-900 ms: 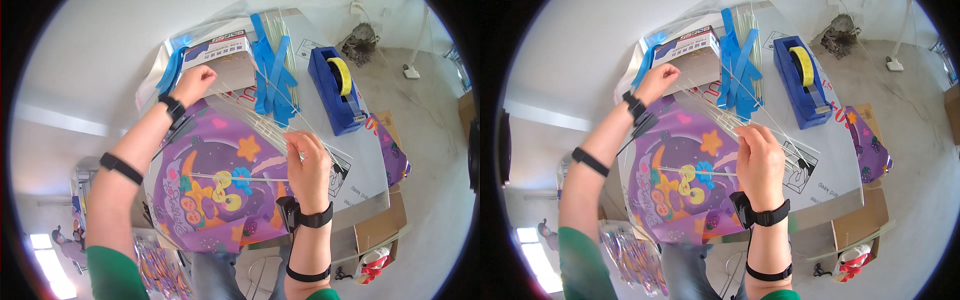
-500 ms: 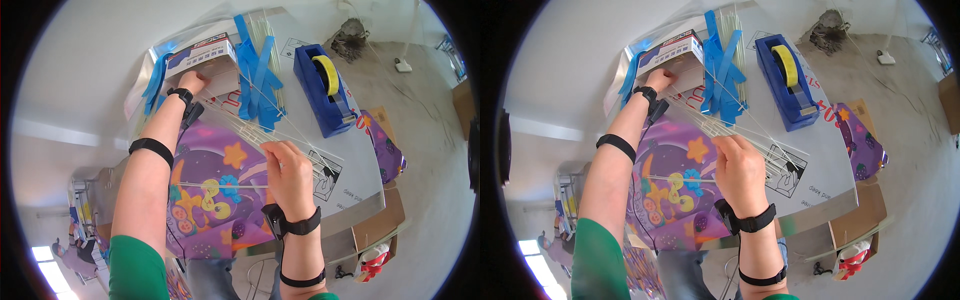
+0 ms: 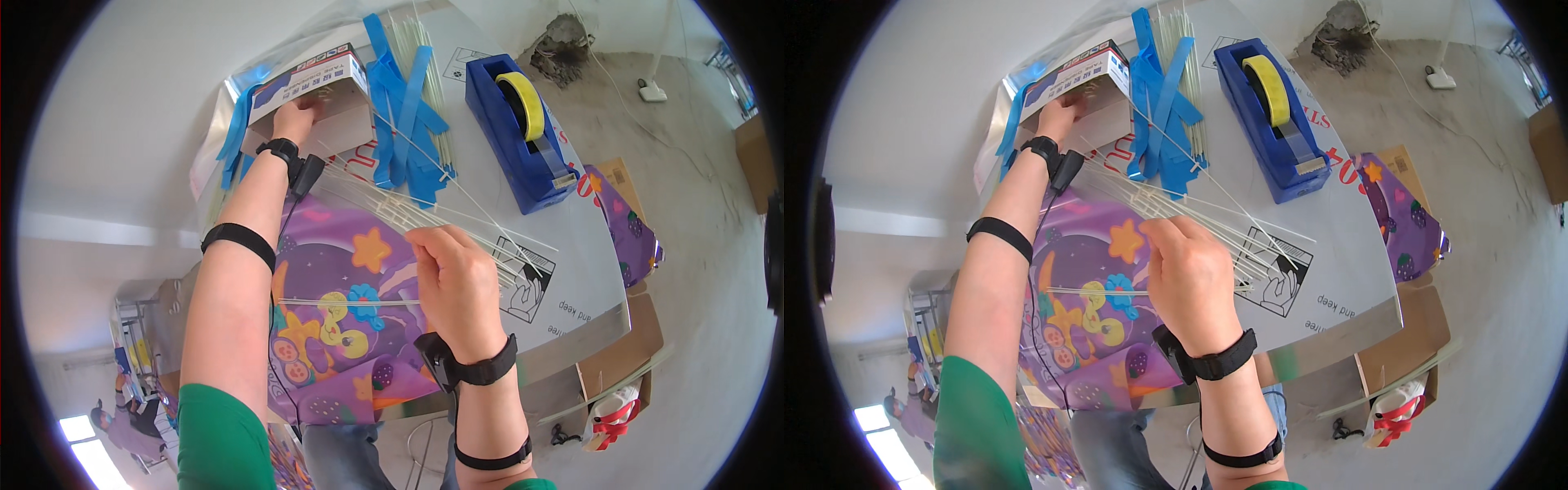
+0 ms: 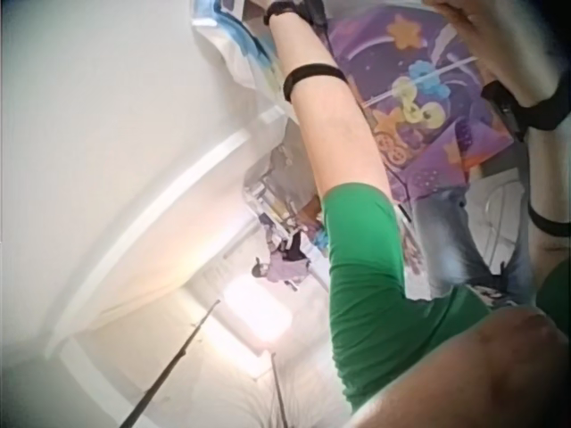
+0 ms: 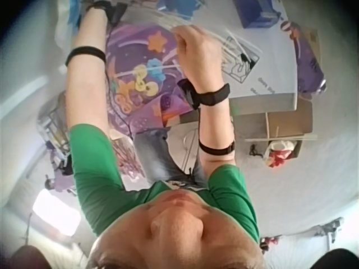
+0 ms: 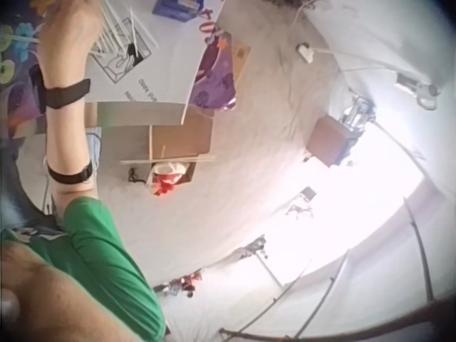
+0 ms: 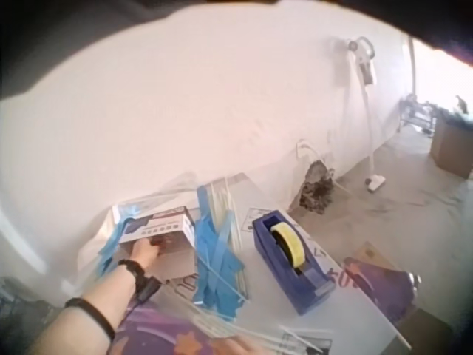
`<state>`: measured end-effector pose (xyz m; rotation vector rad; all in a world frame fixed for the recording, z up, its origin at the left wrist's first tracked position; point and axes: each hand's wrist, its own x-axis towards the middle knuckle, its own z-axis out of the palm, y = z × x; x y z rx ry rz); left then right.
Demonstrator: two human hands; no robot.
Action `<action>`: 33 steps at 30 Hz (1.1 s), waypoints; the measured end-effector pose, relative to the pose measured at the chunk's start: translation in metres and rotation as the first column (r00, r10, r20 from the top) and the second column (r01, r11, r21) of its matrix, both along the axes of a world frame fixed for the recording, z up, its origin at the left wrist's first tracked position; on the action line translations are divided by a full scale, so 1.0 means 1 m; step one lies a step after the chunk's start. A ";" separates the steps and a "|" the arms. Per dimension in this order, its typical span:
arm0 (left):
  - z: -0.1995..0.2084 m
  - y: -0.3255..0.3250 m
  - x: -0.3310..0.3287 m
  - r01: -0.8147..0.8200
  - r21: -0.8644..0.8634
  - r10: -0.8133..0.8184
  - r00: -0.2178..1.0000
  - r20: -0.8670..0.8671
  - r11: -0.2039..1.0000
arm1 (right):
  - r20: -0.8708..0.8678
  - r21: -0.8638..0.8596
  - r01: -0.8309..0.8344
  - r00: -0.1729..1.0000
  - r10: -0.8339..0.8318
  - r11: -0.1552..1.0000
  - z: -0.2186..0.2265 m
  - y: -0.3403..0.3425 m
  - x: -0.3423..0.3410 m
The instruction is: Assembling kites by attaching sticks and strings to the kite sails.
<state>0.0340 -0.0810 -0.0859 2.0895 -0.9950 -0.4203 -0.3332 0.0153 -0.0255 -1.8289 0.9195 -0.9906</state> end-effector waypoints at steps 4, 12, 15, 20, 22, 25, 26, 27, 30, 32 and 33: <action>-0.018 -0.002 0.016 0.084 -0.039 -0.061 0.917 0.394 0.996 | -0.002 0.009 -0.016 1.000 0.016 1.000 -0.003 0.003 0.003; -0.016 -0.014 0.015 0.114 0.304 -0.297 0.681 0.669 0.946 | -0.051 -0.019 -0.026 0.998 0.025 0.999 -0.004 0.005 0.005; -0.010 -0.015 0.013 0.147 0.293 -0.311 0.687 0.657 0.945 | -0.040 -0.029 -0.024 0.999 0.023 0.999 -0.006 0.004 0.005; -0.010 -0.016 0.011 0.181 0.255 -0.302 0.745 0.595 0.950 | -0.050 -0.025 -0.022 0.999 0.021 0.999 -0.005 0.005 0.005; -0.011 -0.019 0.017 0.215 0.210 -0.297 0.775 0.558 0.954 | -0.049 -0.027 -0.023 0.999 0.021 0.999 -0.005 0.005 0.005; -0.013 -0.020 0.023 0.159 0.255 -0.283 0.762 0.582 0.954 | -0.032 -0.034 -0.028 0.999 0.027 0.999 -0.006 0.006 0.007; -0.013 -0.019 0.024 0.159 0.256 -0.283 0.763 0.582 0.954 | -0.042 -0.030 -0.033 0.999 0.032 0.999 -0.006 0.006 0.007; -0.013 -0.018 0.024 0.161 0.275 -0.296 0.764 0.573 0.948 | -0.051 -0.026 -0.039 0.998 0.038 0.999 -0.006 0.006 0.008; -0.012 -0.018 0.022 0.149 0.328 -0.316 0.773 0.550 0.933 | -0.048 -0.033 -0.036 0.998 0.035 0.999 -0.007 0.006 0.008; -0.011 -0.021 0.017 0.136 0.358 -0.323 0.780 0.537 0.924 | -0.059 -0.037 -0.036 0.998 0.034 0.999 -0.006 0.005 0.006; -0.010 -0.020 0.017 0.121 0.373 -0.315 0.794 0.520 0.920 | -0.059 -0.035 -0.041 0.997 0.039 0.999 -0.006 0.005 0.006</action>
